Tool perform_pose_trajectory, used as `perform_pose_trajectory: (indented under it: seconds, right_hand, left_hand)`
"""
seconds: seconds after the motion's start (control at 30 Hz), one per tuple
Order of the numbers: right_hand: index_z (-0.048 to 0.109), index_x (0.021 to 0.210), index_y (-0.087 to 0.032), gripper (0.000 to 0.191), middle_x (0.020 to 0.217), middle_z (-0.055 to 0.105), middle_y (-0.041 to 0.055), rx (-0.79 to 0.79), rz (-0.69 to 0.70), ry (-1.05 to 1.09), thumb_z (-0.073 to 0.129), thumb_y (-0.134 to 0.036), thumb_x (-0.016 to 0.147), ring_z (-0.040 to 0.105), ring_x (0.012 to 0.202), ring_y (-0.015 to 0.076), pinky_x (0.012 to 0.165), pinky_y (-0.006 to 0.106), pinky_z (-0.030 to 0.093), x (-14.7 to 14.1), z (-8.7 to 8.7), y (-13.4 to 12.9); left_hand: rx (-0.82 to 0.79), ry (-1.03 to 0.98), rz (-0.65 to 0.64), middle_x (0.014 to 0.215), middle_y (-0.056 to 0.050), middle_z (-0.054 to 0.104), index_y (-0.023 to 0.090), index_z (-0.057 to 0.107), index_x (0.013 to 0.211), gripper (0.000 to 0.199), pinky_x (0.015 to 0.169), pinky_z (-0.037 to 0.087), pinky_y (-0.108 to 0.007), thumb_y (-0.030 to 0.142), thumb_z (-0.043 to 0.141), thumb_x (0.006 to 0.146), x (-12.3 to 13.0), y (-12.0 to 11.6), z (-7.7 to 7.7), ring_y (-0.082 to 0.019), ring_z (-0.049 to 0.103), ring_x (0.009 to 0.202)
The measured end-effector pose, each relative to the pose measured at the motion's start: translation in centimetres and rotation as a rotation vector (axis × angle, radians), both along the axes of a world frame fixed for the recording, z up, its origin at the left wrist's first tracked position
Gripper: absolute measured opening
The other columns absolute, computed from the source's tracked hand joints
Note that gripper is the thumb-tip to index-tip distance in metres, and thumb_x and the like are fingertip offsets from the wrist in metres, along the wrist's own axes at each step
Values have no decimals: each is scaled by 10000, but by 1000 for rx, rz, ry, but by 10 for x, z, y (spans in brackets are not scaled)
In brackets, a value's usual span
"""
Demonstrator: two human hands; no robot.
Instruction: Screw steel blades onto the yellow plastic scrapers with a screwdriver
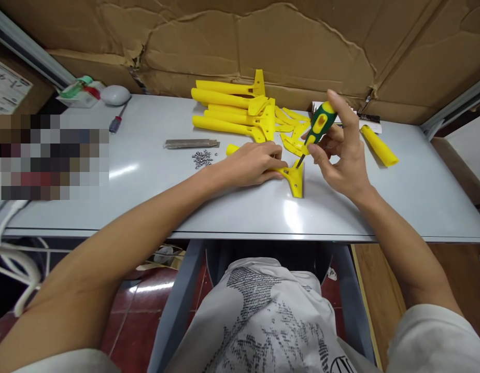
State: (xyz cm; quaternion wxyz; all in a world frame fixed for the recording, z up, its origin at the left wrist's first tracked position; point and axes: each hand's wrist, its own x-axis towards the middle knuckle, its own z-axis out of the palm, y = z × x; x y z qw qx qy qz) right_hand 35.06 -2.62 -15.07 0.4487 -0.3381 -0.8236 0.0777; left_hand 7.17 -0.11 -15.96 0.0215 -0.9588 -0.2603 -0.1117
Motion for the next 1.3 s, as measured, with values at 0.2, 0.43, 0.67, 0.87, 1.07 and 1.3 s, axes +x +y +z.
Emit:
perform_pose_trajectory:
  seconds: [0.2, 0.43, 0.67, 0.87, 1.07, 1.3]
  right_hand:
    - [388, 1745, -564, 732, 1696, 581, 39, -147, 93, 119, 652, -722, 1081, 786, 1250, 325, 610, 397, 733, 4, 6, 1]
    - [425, 1695, -532, 753, 1607, 647, 47, -128, 62, 128, 724, -747, 1039, 803, 1040, 273, 600, 386, 728, 10, 1, 9]
    - [447, 1682, -548, 893, 1738, 526, 41, -48, -5, 219, 878, -761, 929, 789, 1332, 382, 819, 472, 796, 7, -10, 15]
    - [401, 1708, -554, 834, 1782, 493, 27, 51, -18, 173, 760, -809, 1000, 814, 1219, 322, 630, 379, 737, 2, -10, 15]
    - [387, 1723, -580, 876, 1692, 607, 37, 6, -5, 135, 790, -795, 975, 816, 933, 251, 543, 353, 677, 2, -6, 9]
    - [451, 1684, -573, 685, 1703, 605, 38, 18, 19, 198, 656, -773, 1062, 850, 1034, 297, 684, 446, 746, -6, -8, -1]
  left_hand:
    - [-10, -34, -16, 1252, -137, 776, 268, 847, 1391, 343, 792, 469, -361, 446, 640, 1183, -2, 3, -2, -283, 747, 1101]
    - [-26, -21, -6, 1245, -142, 773, 263, 851, 1344, 314, 799, 472, -366, 425, 642, 1175, 0, 2, 0, -293, 739, 1122]
    - [-58, -40, 10, 1223, -143, 759, 250, 858, 1296, 265, 831, 481, -384, 395, 688, 1154, 2, -2, 0, -313, 731, 1127]
    - [6, -23, -7, 1202, -139, 758, 257, 849, 1305, 305, 793, 479, -376, 431, 631, 1181, 2, -2, -1, -300, 722, 1099]
    - [-1, -7, -14, 1207, -137, 771, 253, 847, 1341, 320, 787, 465, -367, 432, 636, 1179, 0, -1, 2, -282, 727, 1071]
    - [-19, -12, -10, 1220, -128, 767, 269, 854, 1333, 302, 779, 459, -354, 414, 651, 1162, -1, 2, 1, -276, 732, 1072]
